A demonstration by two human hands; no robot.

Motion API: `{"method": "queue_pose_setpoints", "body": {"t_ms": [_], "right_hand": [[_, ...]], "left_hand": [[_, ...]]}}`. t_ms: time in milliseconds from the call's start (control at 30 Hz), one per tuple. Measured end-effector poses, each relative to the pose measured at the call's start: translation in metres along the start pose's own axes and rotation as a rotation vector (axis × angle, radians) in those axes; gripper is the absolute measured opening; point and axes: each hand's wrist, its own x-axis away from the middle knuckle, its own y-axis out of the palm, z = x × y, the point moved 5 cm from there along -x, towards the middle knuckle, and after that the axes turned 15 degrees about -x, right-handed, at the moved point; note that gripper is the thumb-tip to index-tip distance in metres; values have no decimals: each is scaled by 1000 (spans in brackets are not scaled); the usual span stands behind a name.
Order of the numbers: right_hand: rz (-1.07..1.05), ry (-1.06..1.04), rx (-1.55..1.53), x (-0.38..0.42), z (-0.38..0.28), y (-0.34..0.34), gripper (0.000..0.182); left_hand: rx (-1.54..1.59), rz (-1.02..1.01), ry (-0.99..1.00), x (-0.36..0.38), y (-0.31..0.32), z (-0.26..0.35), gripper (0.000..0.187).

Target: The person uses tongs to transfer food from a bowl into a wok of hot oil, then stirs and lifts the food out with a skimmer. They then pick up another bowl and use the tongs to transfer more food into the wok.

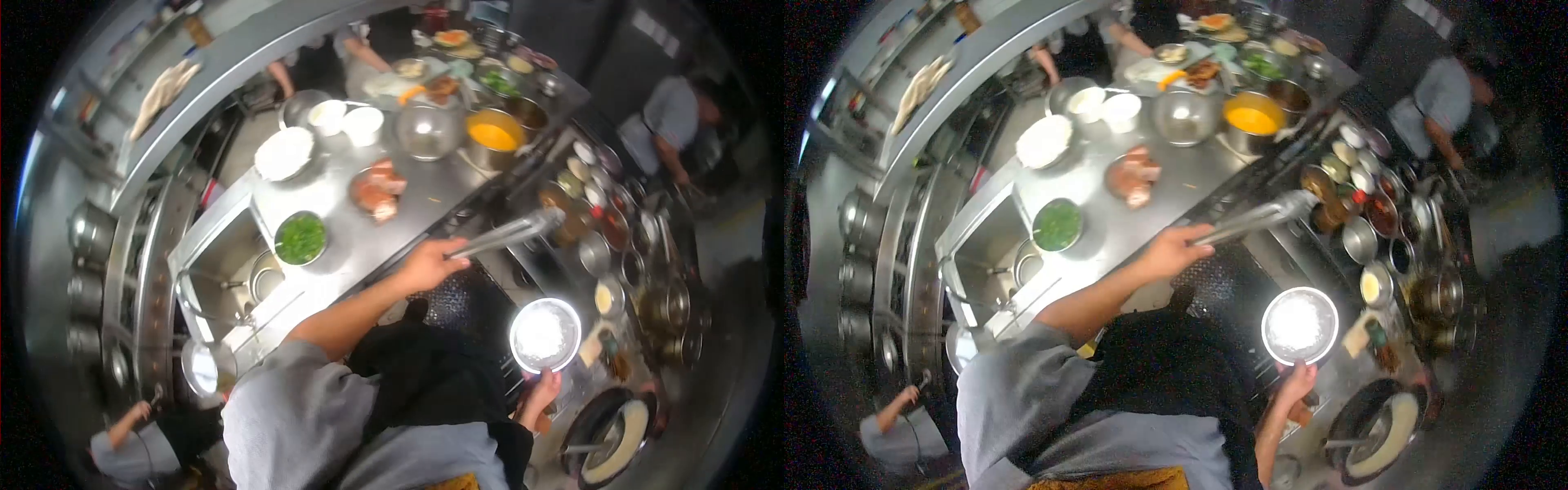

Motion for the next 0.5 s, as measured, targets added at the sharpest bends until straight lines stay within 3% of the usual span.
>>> {"method": "queue_pose_setpoints", "body": {"t_ms": [33,67,100,267,333,400,500], "right_hand": [[-42,13,35,-11,9,21,20],[-45,-17,74,33,-35,25,16],[-132,10,52,17,-17,47,14],[-277,71,93,16,14,138,10],[-303,114,56,28,3,180,10],[-321,122,66,25,10,204,11],[-340,144,87,21,22,224,15]], "left_hand": [[-34,45,-118,7,-26,-28,50],[-69,153,-129,49,-67,-6,48],[-206,367,-83,53,-89,-33,46],[-515,773,-341,126,-196,-131,44],[-638,866,-447,146,-246,-148,43],[-775,861,-648,163,-265,-178,39],[-846,881,-765,174,-270,-234,40]]}}
